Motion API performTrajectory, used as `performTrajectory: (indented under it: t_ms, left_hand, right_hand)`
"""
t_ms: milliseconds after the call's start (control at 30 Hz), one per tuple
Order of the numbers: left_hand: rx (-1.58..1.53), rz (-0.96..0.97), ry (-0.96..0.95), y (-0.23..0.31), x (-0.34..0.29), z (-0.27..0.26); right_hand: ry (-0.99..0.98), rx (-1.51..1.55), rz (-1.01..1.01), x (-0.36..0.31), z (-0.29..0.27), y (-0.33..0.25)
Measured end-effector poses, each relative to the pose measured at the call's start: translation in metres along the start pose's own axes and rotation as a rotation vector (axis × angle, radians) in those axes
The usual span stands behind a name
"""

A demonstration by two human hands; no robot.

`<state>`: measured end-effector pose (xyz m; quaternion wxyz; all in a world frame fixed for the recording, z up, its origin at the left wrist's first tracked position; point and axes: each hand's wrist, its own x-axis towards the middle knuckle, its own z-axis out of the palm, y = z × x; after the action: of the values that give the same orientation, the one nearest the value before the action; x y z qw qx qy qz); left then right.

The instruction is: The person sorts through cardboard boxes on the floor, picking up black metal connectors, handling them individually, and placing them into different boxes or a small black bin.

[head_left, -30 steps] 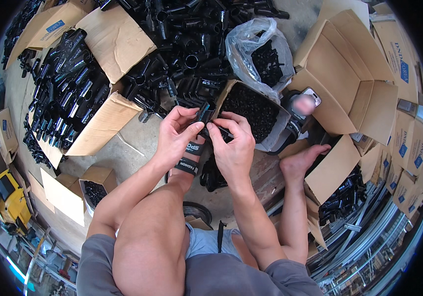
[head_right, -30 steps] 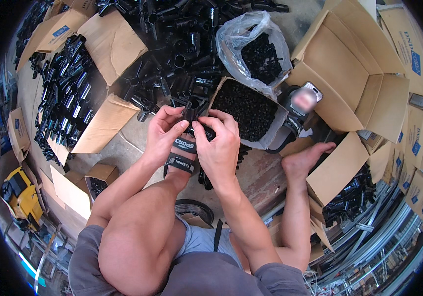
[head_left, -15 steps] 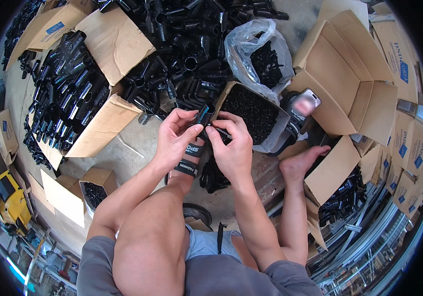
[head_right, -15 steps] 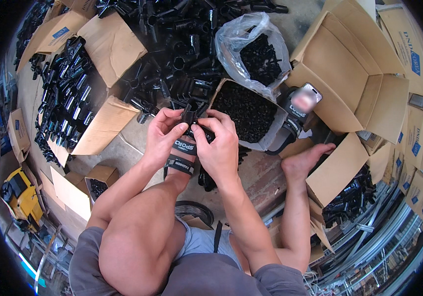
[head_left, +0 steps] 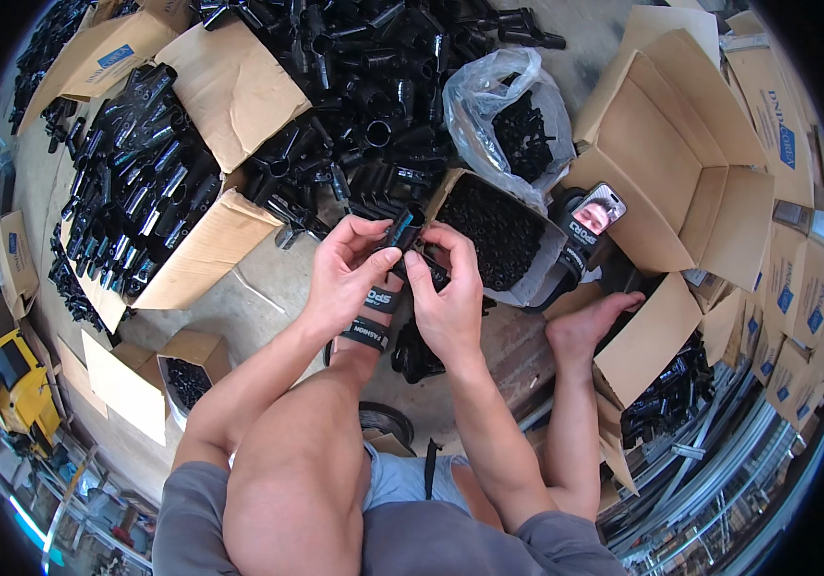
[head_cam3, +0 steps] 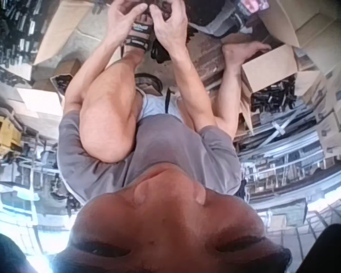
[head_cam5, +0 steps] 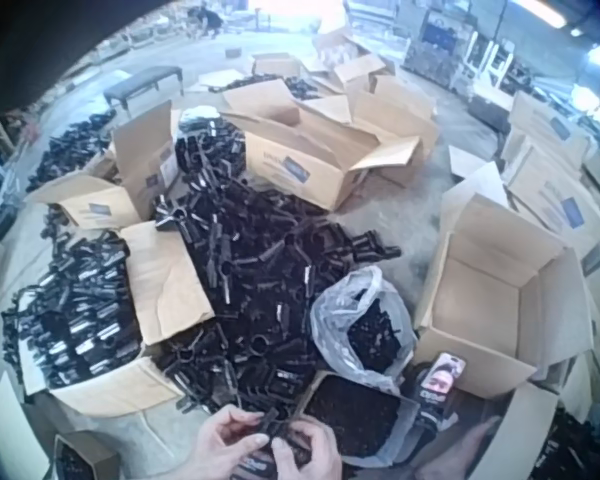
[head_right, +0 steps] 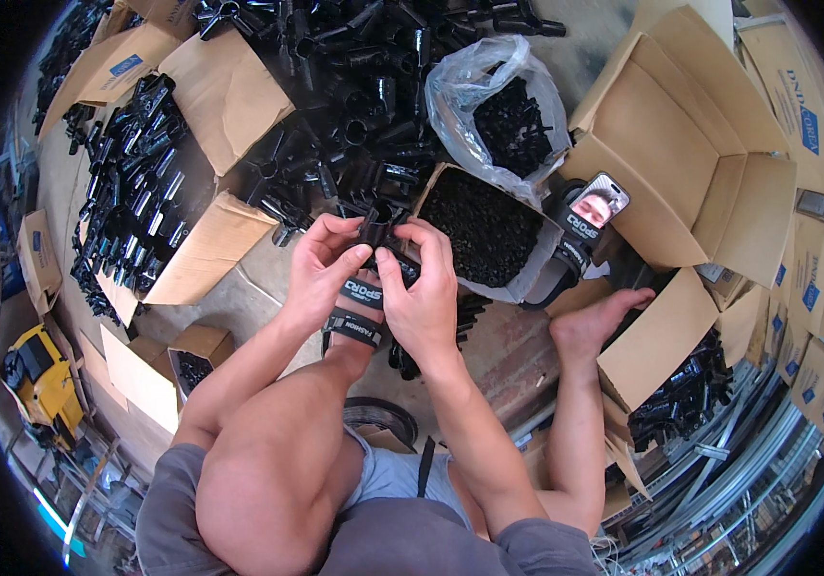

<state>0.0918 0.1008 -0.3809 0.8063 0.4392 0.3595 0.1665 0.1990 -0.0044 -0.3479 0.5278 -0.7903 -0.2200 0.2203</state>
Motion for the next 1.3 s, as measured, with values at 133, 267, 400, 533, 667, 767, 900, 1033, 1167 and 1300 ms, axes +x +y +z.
performTrajectory:
  t_ms: [133,267,400,533,667,767,900,1033,1167,1300]
  left_hand:
    - [-0.029,-0.024,0.001,0.001,-0.002,-0.001]
    - [-0.124,-0.073,0.043,0.013,-0.005,-0.005]
    - [-0.262,-0.114,0.096,0.014,-0.002,-0.040]
    - [-0.393,-0.301,0.116,0.004,-0.006,-0.061]
    - [-0.466,-0.348,0.124,-0.005,-0.008,-0.063]
    - [-0.470,-0.369,0.133,-0.010,-0.007,-0.062]
    - [-0.465,-0.378,0.106,-0.005,-0.006,-0.057]
    - [-0.453,-0.365,0.081,-0.002,-0.006,-0.050]
    - [-0.381,-0.371,0.084,0.000,-0.002,-0.038]
    - [-0.378,-0.349,0.088,0.013,0.000,-0.020]
  right_hand:
    - [-0.141,0.152,0.215,-0.005,-0.002,0.009]
    - [-0.077,0.372,0.391,-0.003,0.001,0.006]
    - [0.124,0.471,0.445,0.007,-0.020,0.023]
    - [0.084,-0.279,0.271,0.023,-0.052,0.070]
    - [-0.123,-0.700,0.139,0.025,-0.042,0.082]
    - [-0.145,-0.691,0.196,0.026,-0.038,0.085]
    - [-0.109,-0.659,0.154,0.026,-0.040,0.093]
    - [-0.078,-0.324,0.403,0.023,-0.041,0.055]
    - [-0.074,0.271,0.365,0.012,-0.035,0.019]
    - [-0.114,0.248,0.382,0.011,-0.015,-0.017]
